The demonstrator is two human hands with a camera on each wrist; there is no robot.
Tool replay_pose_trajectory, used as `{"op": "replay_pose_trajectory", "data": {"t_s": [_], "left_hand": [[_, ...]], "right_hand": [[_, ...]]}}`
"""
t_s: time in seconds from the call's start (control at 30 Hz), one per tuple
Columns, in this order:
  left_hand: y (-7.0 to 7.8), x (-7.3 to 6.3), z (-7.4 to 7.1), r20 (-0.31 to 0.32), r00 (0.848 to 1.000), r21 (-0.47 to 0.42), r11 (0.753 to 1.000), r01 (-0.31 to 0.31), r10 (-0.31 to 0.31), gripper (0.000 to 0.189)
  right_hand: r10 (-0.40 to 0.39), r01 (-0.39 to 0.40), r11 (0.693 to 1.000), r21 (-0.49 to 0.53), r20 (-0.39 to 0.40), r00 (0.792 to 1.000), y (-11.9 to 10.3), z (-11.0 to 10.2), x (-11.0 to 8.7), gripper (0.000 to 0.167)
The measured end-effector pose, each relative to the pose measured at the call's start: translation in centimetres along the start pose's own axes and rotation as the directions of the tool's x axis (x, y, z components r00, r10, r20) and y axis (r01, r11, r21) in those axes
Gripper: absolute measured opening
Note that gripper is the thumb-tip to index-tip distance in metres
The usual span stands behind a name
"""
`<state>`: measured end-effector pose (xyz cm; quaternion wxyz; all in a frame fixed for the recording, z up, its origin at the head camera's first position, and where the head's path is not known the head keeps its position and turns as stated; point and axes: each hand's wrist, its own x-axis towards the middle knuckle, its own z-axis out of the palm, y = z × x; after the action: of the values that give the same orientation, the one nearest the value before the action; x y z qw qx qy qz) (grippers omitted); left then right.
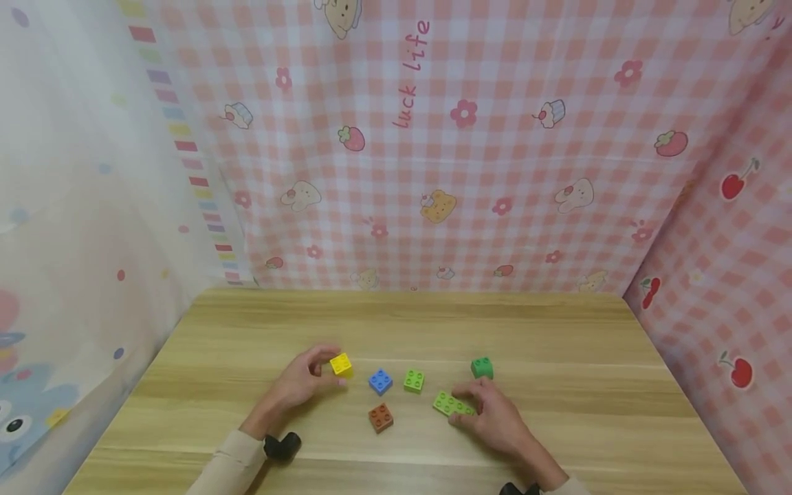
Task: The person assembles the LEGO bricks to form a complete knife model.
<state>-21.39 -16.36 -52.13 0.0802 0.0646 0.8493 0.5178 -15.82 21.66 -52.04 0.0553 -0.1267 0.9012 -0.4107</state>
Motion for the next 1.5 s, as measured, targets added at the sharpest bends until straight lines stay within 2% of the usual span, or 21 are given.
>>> {"op": "replay_pose_trajectory", "data": {"t_s": [0.17, 0.37, 0.47, 0.6, 0.77, 0.87, 1.0, 1.1, 1.23, 1.5], "left_hand": [[0.0, -0.2, 0.1, -0.022, 0.999, 0.02, 1.0, -0.024, 0.025, 0.048], [0.0, -0.3, 0.1, -0.024, 0.999, 0.014, 0.999, -0.034, 0.034, 0.042], [-0.1, -0.3, 0.1, -0.023, 0.999, 0.014, 0.999, -0.038, 0.038, 0.041], [-0.2, -0.2, 0.0, -0.016, 0.999, 0.008, 0.999, -0.036, 0.036, 0.04], [-0.3, -0.2, -0.1, -0.007, 1.0, -0.001, 1.0, -0.028, 0.028, 0.039], [-0.4, -0.3, -0.2, -0.002, 1.0, -0.007, 1.0, -0.023, 0.023, 0.038], [-0.5, -0.3, -0.2, 0.004, 1.0, -0.016, 1.0, -0.019, 0.019, 0.038], [-0.5, -0.3, -0.2, 0.003, 1.0, -0.016, 1.0, -0.013, 0.013, 0.039], [-0.5, -0.3, -0.2, -0.003, 1.0, -0.011, 1.0, -0.01, 0.01, 0.039], [-0.2, -0.3, -0.3, 0.014, 0.999, -0.026, 0.999, -0.03, 0.03, 0.042]], "right_hand": [[0.019, -0.019, 0.999, -0.026, -0.013, 1.0, -0.2, 0.1, 0.1, 0.037], [0.046, -0.049, 0.997, -0.06, -0.045, 0.998, -0.6, 0.4, 0.1, 0.037], [0.032, -0.035, 0.997, -0.067, -0.05, 0.998, -0.8, 0.4, 0.1, 0.037], [-0.007, 0.005, 0.999, -0.047, -0.031, 0.999, -1.1, 0.1, 0.1, 0.038], [-0.013, 0.013, 1.0, -0.019, 0.016, 1.0, -1.6, -0.3, 0.5, 0.039], [-0.029, 0.029, 0.999, -0.016, 0.026, 0.999, -2.1, -0.6, 1.0, 0.038], [-0.097, 0.097, 0.995, -0.004, 0.007, 0.995, -3.2, -1.2, 2.0, 0.04], [-0.169, 0.169, 0.986, -0.016, -0.013, 0.986, -4.0, -1.7, 2.8, 0.039], [-0.221, 0.22, 0.975, -0.041, -0.037, 0.974, -5.0, -2.3, 4.2, 0.036], [-0.207, 0.205, 0.978, -0.043, -0.051, 0.977, -7.1, -2.4, 7.0, 0.036]]}}
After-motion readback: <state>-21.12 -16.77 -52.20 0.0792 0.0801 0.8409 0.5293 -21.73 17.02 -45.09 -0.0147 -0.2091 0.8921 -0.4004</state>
